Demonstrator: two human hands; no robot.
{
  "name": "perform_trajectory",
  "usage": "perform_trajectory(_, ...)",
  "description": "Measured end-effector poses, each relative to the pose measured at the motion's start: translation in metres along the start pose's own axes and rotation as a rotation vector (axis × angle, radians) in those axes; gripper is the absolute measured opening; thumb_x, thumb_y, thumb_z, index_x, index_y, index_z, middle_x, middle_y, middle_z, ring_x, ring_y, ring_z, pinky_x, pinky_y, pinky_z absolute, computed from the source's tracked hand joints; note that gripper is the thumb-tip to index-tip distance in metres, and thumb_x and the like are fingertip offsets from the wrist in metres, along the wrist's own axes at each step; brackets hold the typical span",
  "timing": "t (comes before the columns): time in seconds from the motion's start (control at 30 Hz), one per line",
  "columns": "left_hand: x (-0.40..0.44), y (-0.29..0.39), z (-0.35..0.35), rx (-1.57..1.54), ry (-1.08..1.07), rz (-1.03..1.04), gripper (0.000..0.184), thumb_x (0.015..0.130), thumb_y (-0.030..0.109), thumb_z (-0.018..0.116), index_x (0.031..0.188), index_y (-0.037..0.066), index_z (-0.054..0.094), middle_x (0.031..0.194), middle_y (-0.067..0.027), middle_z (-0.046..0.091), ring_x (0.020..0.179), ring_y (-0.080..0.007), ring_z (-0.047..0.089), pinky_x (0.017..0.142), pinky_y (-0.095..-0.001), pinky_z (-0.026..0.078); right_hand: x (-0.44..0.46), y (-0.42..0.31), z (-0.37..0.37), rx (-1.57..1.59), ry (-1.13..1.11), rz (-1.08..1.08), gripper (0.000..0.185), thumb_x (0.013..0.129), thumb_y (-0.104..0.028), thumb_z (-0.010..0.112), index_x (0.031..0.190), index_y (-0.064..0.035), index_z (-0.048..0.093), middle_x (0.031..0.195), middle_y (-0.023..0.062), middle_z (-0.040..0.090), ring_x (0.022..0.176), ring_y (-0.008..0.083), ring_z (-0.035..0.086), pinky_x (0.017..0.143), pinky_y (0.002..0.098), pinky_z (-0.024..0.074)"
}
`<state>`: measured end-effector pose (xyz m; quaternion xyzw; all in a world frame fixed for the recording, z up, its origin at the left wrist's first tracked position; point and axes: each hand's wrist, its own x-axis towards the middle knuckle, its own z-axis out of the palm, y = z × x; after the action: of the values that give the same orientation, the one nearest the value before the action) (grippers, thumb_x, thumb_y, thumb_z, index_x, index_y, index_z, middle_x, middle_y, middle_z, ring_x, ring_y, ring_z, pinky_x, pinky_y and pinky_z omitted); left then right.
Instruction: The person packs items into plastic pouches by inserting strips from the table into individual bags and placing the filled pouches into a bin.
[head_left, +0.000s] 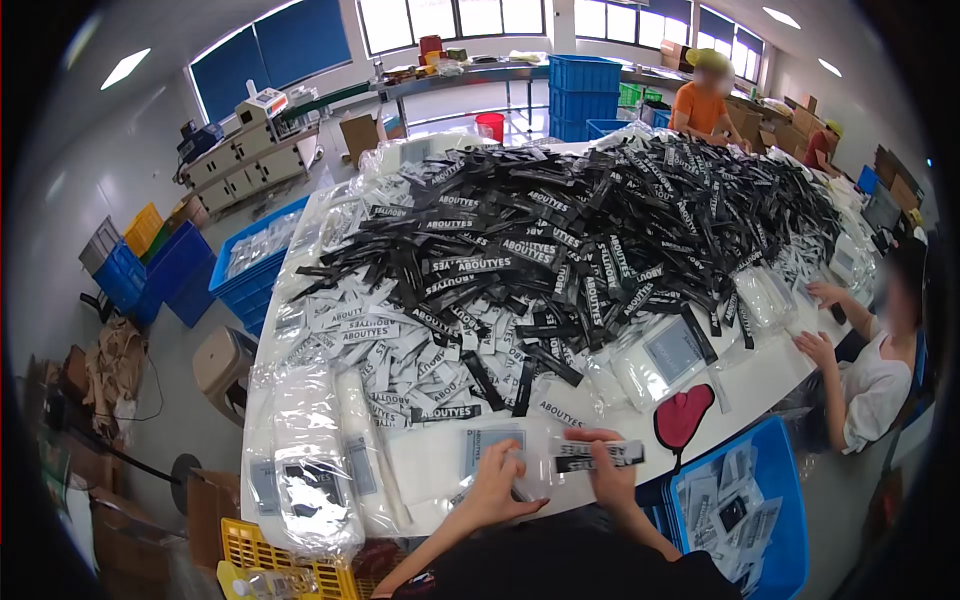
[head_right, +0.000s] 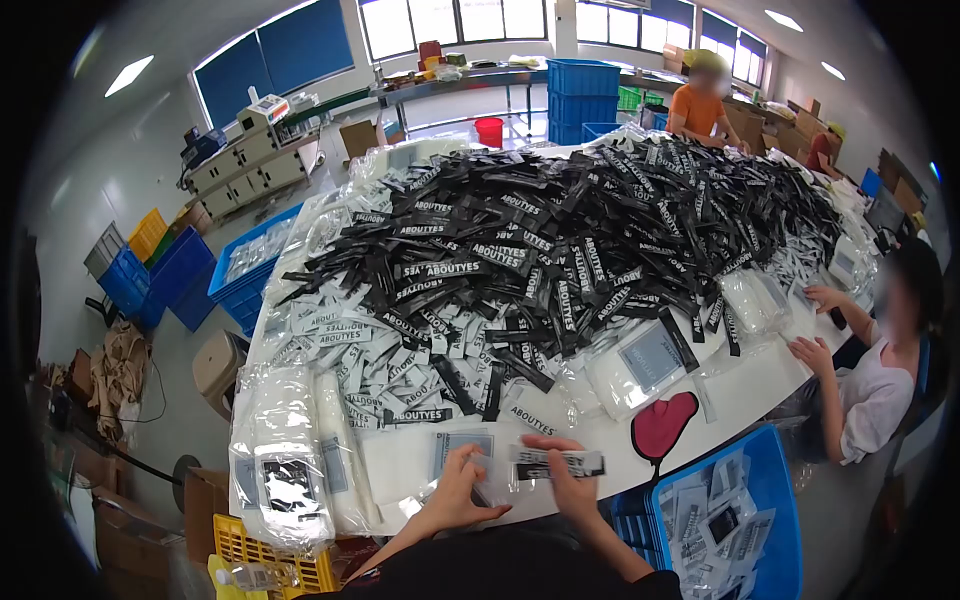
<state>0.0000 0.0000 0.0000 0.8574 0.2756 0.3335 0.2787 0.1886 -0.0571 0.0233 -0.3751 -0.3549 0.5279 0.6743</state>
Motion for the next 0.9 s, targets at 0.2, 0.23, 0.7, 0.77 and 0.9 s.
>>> perform_trajectory(0.2,0.002,0.002,-0.012,-0.005,0.209,0.049,0.06,0.052,0.022,0.087,0.091,0.007,0.044,0.116,-0.0219,0.04,0.104,-0.0401,0.043,0.088,-0.0475,0.038,0.006,0.007,0.026,-0.002,-0.07,0.177,0.021,0.097,-0.016,0.045,0.106,0.0008,0.055,0.113,0.0174,0.061,0.099,0.0175,0.059,0.086,0.0306,0.0477)
perform_trajectory(0.23,0.0,-0.001,-0.014,0.033,0.213,0.061,0.059,0.053,0.022,0.086,0.092,0.007,0.044,0.117,-0.0222,0.04,0.105,-0.0406,0.043,0.088,-0.0484,0.038,0.005,0.01,0.022,-0.038,-0.064,0.176,0.022,0.098,-0.017,0.044,0.107,0.0001,0.054,0.114,0.0199,0.059,0.1,0.0214,0.059,0.088,0.034,0.048)
perform_trajectory(0.7,-0.011,0.019,-0.01,-0.136,0.19,0.135,0.056,0.055,0.018,0.082,0.095,0.01,0.043,0.125,-0.0159,0.037,0.112,-0.0384,0.039,0.093,-0.0469,0.032,0.003,0.004,0.025,-0.533,-0.247,0.079,0.02,0.094,-0.013,0.052,0.107,0.0002,0.059,0.109,0.0109,0.064,0.1,0.0187,0.059,0.087,0.0314,0.0472)
perform_trajectory(0.77,-0.016,0.023,-0.01,-0.144,0.217,0.116,0.067,0.057,0.019,0.084,0.11,0.011,0.043,0.131,-0.0183,0.033,0.114,-0.0372,0.04,0.09,-0.0462,0.036,-0.006,-0.002,0.032,-0.573,-0.211,0.289,0.022,0.092,-0.015,0.057,0.107,0.0006,0.062,0.108,0.0076,0.065,0.096,0.0154,0.059,0.083,0.0294,0.0476)
perform_trajectory(0.9,-0.01,0.023,-0.039,-0.32,0.219,-0.247,0.056,0.076,0.019,0.074,0.124,0.009,0.047,0.109,-0.0199,0.056,0.088,-0.0226,0.058,0.071,-0.033,0.046,-0.006,0.003,0.014,-0.229,-0.057,0.328,0.024,0.088,-0.012,0.062,0.109,-0.0002,0.063,0.098,0.0051,0.065,0.086,0.0099,0.059,0.077,0.0253,0.0475)
